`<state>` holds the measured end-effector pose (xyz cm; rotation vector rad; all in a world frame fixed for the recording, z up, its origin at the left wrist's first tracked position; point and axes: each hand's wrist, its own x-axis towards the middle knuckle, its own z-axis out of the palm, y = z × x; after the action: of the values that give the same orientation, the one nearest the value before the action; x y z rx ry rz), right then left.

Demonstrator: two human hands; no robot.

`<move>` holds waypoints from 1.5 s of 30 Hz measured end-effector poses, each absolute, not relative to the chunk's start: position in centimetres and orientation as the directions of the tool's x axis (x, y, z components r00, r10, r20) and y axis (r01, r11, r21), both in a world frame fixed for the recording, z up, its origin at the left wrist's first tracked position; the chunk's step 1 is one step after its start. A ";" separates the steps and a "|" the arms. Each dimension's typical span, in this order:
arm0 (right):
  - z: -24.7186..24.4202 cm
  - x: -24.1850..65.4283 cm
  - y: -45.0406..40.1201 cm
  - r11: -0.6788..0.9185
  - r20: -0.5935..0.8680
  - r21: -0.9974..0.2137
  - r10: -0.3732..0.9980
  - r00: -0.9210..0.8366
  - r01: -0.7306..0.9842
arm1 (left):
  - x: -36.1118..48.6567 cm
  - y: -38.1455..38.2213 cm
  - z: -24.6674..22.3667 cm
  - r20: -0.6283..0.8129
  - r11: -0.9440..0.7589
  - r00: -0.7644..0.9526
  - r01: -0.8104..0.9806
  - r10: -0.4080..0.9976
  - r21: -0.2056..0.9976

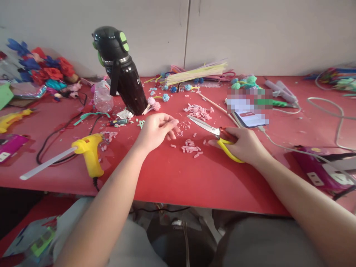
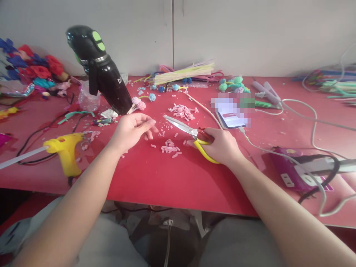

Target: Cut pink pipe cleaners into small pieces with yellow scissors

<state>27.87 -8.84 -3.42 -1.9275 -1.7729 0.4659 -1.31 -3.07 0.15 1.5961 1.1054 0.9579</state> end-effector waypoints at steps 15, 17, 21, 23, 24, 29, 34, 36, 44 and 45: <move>-2.8 27.6 -9.0 -0.035 0.089 -0.461 0.992 0.085 0.887 | -1.6 -2.3 -2.0 0.400 -0.483 0.286 0.343 0.871 0.806; -2.8 27.5 -8.9 -0.034 0.082 -0.455 0.993 0.080 0.890 | -1.7 -2.4 -2.1 0.389 -0.483 0.301 0.375 0.871 0.791; -2.8 27.4 -8.9 -0.026 0.102 -0.436 0.992 0.078 0.900 | -1.5 -2.7 -2.1 0.368 -0.468 0.307 0.387 0.878 0.794; -2.8 27.3 -8.9 -0.030 0.112 -0.430 0.990 0.086 0.902 | -1.3 -2.9 -1.8 0.358 -0.461 0.315 0.365 0.879 0.809; -2.8 27.2 -8.9 -0.033 0.114 -0.430 0.989 0.090 0.902 | -1.1 -3.0 -1.7 0.351 -0.454 0.319 0.350 0.880 0.820; -2.9 27.2 -8.9 -0.036 0.113 -0.442 0.989 0.095 0.896 | -0.8 -3.5 -1.2 0.319 -0.418 0.322 0.312 0.891 0.853; -3.2 27.4 -8.9 -0.038 0.106 -0.439 0.990 0.094 0.898 | -0.7 -3.5 -1.3 0.322 -0.422 0.335 0.292 0.885 0.858; -3.2 27.5 -8.8 -0.030 0.110 -0.444 0.990 0.087 0.896 | -0.7 -3.5 -1.3 0.313 -0.409 0.325 0.291 0.893 0.865; -3.0 27.5 -8.8 -0.017 0.106 -0.452 0.992 0.072 0.892 | -0.5 -3.7 -1.2 0.305 -0.401 0.324 0.289 0.895 0.869; -3.1 27.5 -8.8 -0.010 0.112 -0.452 0.991 0.068 0.892 | -0.5 -3.7 -1.2 0.301 -0.397 0.323 0.292 0.897 0.870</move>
<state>27.53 -8.79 -3.08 -1.9495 -1.8710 0.3333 -0.52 -3.70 -1.23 1.8667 1.0522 1.0631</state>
